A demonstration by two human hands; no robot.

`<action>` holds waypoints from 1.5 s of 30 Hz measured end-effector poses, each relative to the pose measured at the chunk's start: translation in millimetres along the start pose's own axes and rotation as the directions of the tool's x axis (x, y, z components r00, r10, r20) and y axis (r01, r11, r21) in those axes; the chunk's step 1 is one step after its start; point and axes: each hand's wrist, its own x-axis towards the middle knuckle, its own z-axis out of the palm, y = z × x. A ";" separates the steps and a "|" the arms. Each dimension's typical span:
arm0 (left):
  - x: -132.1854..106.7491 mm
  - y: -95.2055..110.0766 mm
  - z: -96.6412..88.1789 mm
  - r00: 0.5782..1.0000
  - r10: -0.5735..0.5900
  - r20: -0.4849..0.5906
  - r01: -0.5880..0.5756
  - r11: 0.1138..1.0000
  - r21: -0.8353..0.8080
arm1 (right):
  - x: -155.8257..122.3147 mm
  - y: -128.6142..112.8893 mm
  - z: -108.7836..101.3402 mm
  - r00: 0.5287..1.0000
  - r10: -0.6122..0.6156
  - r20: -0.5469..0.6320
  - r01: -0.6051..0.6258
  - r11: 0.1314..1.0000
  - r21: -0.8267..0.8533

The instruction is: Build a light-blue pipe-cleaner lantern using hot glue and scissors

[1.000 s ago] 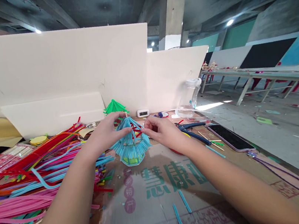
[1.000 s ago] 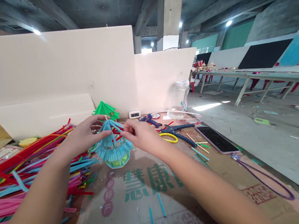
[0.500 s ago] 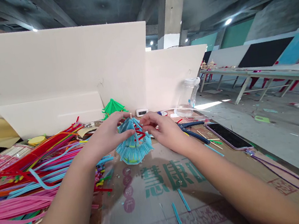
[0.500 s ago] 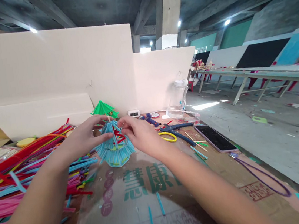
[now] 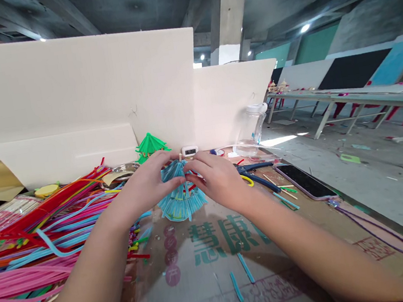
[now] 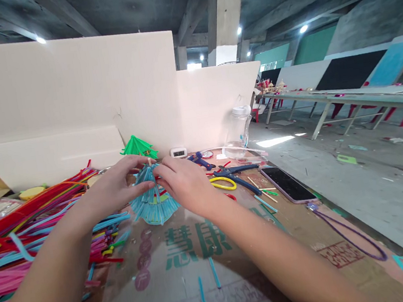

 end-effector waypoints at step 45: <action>-0.6 -13.7 -4.5 0.991 -0.133 -0.002 0.133 0.990 -0.055 | -0.2 7.4 4.0 0.980 0.044 0.193 -0.093 0.964 0.249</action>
